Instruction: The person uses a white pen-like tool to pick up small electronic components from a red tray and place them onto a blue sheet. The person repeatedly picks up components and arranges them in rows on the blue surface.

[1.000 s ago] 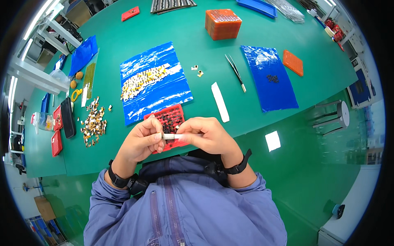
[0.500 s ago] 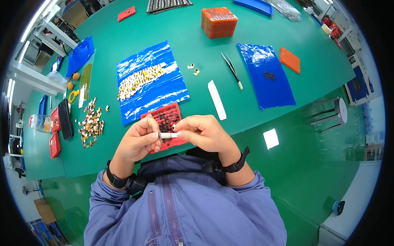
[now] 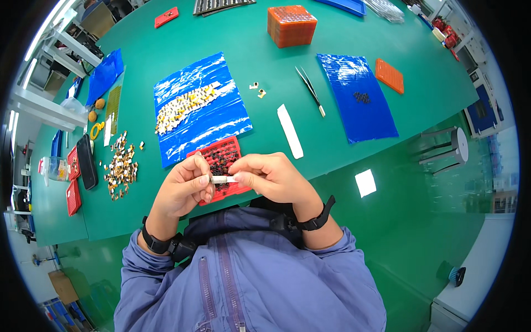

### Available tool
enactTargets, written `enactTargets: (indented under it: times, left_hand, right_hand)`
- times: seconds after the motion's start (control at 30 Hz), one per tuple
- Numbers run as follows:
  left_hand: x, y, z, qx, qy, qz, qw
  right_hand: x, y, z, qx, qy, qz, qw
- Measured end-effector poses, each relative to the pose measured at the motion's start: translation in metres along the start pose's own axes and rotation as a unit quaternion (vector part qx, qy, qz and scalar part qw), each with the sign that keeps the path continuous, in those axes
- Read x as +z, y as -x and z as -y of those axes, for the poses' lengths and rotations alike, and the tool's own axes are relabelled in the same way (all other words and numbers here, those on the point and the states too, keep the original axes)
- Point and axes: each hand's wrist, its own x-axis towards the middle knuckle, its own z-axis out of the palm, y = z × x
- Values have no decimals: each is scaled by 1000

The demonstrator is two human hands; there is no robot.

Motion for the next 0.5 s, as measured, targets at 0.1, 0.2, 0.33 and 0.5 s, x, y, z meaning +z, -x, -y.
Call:
enactTargets:
  times: [0.1, 0.2, 0.33, 0.5]
  left_hand:
    - [0, 1, 1, -5, -9, -23, 1000]
    - [0, 2, -1, 5, -8, -33, 999]
    - [2, 5, -6, 45, -28, -48, 997]
    - [2, 17, -9, 141, -368, -135, 909]
  right_hand:
    - [-1, -1, 2, 5, 18, 7, 1000]
    - [1, -2, 0, -9, 35, -17, 999]
    - [3, -3, 3, 2, 47, -33, 998]
    - [4, -1, -9, 19, -29, -52, 998]
